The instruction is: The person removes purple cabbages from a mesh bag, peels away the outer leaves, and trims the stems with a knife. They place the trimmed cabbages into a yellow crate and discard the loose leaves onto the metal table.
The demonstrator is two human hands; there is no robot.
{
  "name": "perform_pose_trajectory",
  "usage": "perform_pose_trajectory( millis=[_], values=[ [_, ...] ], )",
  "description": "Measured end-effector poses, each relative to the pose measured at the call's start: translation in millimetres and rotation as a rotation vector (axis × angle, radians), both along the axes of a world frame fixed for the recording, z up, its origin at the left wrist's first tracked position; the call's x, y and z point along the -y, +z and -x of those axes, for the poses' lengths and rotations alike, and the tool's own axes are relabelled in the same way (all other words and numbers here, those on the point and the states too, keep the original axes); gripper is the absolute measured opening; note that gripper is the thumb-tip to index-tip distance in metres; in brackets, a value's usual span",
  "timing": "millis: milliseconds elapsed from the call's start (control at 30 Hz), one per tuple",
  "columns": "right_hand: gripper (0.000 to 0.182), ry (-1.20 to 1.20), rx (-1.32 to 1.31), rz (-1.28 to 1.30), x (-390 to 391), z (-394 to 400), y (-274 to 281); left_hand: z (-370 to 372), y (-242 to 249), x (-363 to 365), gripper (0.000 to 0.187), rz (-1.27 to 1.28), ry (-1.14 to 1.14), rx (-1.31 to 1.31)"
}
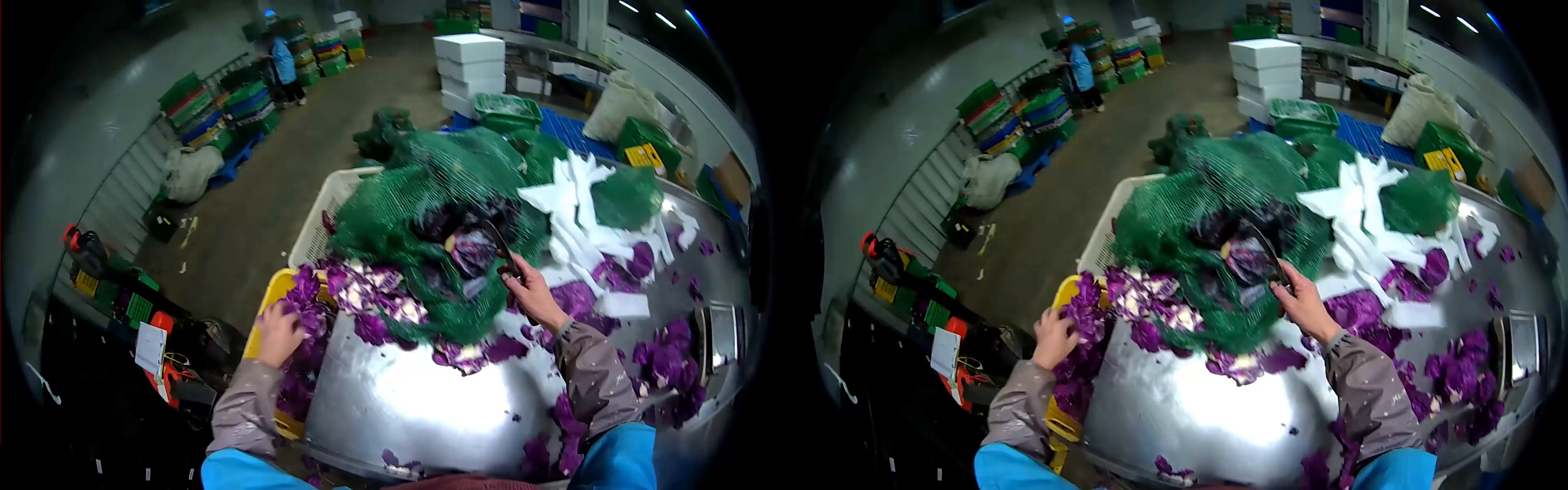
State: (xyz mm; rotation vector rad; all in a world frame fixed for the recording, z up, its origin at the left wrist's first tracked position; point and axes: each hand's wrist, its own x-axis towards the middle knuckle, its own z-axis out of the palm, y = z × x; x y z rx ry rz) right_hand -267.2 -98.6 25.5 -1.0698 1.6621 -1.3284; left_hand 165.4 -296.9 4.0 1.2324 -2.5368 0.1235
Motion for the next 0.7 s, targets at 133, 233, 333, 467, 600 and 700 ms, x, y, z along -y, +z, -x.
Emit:
perform_pose_trajectory(
  millis=[133, 233, 333, 467, 600, 700],
  values=[
    [0.047, -0.071, -0.635, 0.068, 64, 35, -45, 151, 9, 18, 0.035, -0.304, -0.402, -0.520],
    [0.063, -0.134, -0.651, -0.070, 83, 63, -88, 269, -51, 24, 0.069, -0.627, -0.475, -0.766],
    [0.074, -0.062, -0.196, -0.172, 85, 75, -116, 327, -87, 32, 0.092, -1.025, -0.335, -0.535],
    [0.078, -0.087, 0.200, -0.220, 77, 53, -97, 342, -133, 19, 0.103, -1.171, -0.453, -0.966],
    [0.074, -0.118, 0.325, -0.142, 68, 43, -94, 323, -100, -1, 0.101, -1.273, -0.365, -0.994],
    [0.065, -0.098, 0.479, -0.115, 45, 21, -73, 303, -102, -14, 0.099, -0.870, -0.324, -0.849]
  ],
)
